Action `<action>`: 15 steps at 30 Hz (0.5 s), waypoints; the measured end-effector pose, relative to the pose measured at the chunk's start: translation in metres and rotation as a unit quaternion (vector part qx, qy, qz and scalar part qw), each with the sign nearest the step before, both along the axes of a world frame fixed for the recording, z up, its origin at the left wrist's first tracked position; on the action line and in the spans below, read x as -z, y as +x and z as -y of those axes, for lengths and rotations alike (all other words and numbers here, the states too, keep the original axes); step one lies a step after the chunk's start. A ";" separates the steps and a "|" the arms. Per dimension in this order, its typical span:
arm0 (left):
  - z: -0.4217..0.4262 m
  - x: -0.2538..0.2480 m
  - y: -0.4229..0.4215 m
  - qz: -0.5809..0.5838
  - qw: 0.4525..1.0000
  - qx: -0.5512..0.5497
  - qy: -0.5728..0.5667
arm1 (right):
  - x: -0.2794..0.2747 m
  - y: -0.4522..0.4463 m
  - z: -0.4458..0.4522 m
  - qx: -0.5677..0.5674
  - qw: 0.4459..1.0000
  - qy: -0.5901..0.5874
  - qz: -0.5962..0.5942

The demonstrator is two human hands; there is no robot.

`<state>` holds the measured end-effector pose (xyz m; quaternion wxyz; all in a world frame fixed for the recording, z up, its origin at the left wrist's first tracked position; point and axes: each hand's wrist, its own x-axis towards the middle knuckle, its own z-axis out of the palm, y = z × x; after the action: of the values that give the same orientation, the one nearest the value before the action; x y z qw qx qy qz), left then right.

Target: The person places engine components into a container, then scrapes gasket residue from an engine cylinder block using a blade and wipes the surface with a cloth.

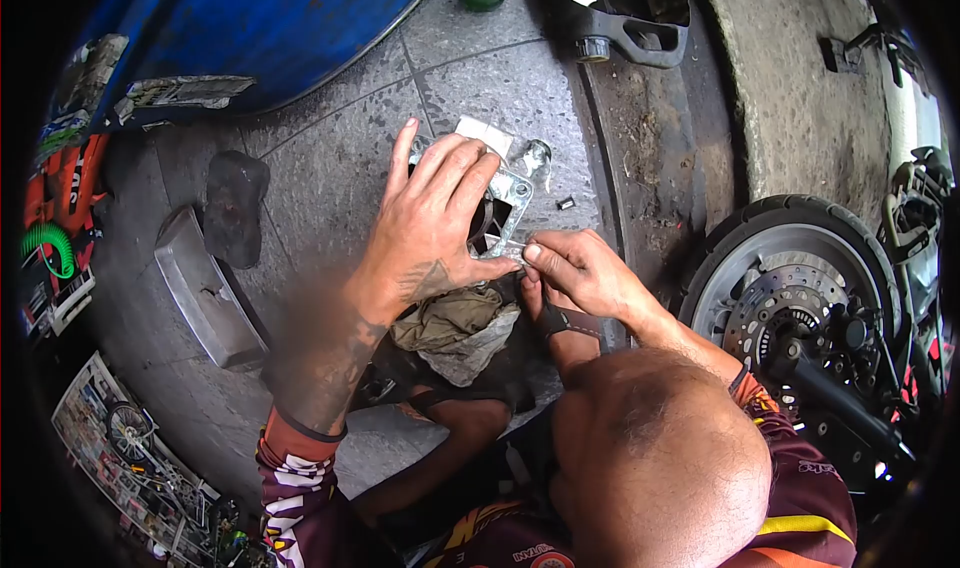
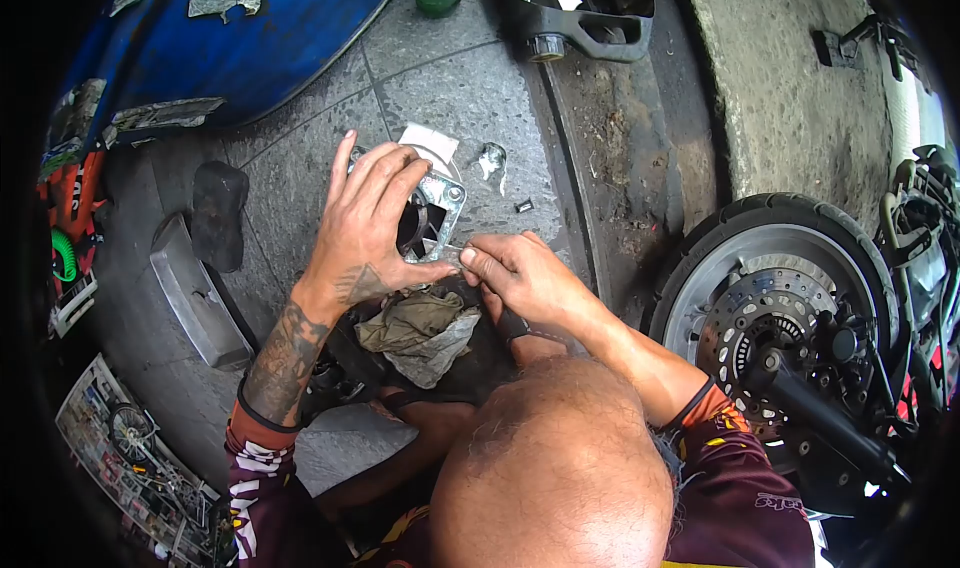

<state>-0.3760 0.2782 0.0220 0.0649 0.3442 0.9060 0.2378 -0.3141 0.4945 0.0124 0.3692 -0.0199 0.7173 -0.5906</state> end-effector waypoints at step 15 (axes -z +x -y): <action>-0.007 -0.006 0.003 0.012 0.999 -0.004 -0.034 | 0.010 -0.015 -0.022 -0.099 0.992 0.038 -0.066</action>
<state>-0.3734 0.2848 0.0281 0.0869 0.3352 0.9140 0.2113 -0.3290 0.5163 0.0028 0.3781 -0.1153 0.7564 -0.5212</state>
